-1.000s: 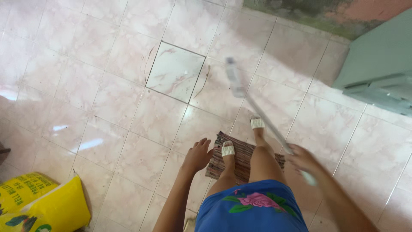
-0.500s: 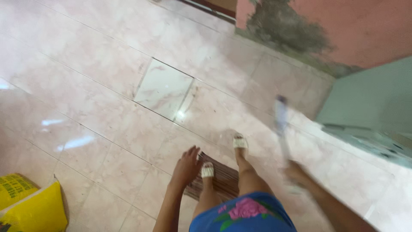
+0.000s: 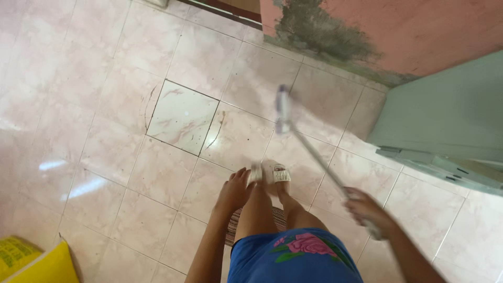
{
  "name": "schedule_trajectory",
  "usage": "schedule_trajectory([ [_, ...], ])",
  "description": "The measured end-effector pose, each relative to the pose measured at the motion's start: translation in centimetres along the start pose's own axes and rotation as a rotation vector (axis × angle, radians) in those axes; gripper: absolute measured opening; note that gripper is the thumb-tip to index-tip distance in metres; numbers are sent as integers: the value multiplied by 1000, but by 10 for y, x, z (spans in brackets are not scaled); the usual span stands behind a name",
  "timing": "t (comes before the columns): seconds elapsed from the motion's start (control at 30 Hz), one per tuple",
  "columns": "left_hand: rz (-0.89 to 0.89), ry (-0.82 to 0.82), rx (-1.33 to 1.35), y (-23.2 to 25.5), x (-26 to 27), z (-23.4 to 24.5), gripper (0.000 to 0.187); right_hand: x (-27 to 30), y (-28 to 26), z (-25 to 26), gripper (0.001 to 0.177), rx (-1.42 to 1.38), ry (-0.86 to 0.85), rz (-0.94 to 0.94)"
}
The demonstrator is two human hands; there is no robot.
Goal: The person sweeps a tiled floor using a broom, moving around various items such as a mat, a black bag, and large yellow sacks. They sweep debris into a pile and navigate around furniture and storage items.
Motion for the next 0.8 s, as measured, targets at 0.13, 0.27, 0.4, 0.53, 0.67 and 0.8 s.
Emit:
schedule_trajectory([
  [0.13,15,-18,5,-3,-21,17,54,-17,12,104,58,25,187,-118],
  [0.27,10,-58,-1,-18,-39,30,55,-97,-22,172,22,-17,176,-100],
  [0.4,11,-150,-42,-38,-59,46,56,-182,-120,151,41,462,168,31],
  [0.53,24,-134,-24,-57,-83,85,56,-225,-174,5,30,463,176,12],
  [0.67,67,-125,-34,-77,-116,125,57,-193,-216,-136,86,613,102,-35],
  [0.8,91,-117,-25,-95,-145,156,57,-156,-274,-178,65,586,-109,112],
])
Point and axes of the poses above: each hand's wrist, its own x-axis away from the middle knuckle, its own z-axis out of the back of the hand, y = z × x, the point moved 6 cm from there along -x, towards the middle knuckle, and after that the axes turned 1 degree about -y, right-handed, at the moved point
